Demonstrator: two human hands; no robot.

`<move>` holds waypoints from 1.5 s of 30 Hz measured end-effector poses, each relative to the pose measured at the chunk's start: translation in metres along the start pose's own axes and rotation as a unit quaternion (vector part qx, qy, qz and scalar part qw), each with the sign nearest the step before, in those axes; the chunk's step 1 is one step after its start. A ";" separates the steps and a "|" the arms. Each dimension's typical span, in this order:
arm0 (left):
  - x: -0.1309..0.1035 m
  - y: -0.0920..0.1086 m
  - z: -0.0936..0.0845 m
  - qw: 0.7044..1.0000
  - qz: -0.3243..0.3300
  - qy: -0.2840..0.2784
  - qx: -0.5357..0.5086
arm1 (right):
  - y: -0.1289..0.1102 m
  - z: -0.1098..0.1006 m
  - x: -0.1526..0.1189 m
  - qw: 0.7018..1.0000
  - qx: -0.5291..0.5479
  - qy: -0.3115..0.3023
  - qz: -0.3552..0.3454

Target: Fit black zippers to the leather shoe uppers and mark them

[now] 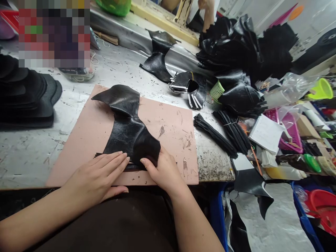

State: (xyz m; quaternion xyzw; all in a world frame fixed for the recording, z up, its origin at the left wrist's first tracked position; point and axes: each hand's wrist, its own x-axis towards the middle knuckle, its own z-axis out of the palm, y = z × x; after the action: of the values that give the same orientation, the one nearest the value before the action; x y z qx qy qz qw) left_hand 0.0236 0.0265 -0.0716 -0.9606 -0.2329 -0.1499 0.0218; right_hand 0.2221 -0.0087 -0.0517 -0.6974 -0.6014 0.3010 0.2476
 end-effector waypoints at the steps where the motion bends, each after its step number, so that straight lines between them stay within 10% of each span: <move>1: 0.001 0.000 0.000 1.000 0.005 0.000 -0.002 | 0.000 0.000 0.001 1.000 0.002 0.006 -0.005; 30: 0.009 0.008 0.011 0.999 0.032 -0.031 0.017 | 0.006 0.005 0.007 0.994 -0.055 0.061 -0.066; 45: 0.019 0.015 0.020 0.998 0.054 -0.040 -0.008 | 0.010 -0.014 0.003 0.986 -0.144 0.043 0.068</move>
State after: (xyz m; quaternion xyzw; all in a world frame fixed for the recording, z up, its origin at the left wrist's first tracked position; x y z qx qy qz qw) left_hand 0.0525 0.0238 -0.0848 -0.9771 -0.1802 -0.1120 0.0130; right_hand 0.2393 -0.0066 -0.0493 -0.7774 -0.5784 0.1974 0.1492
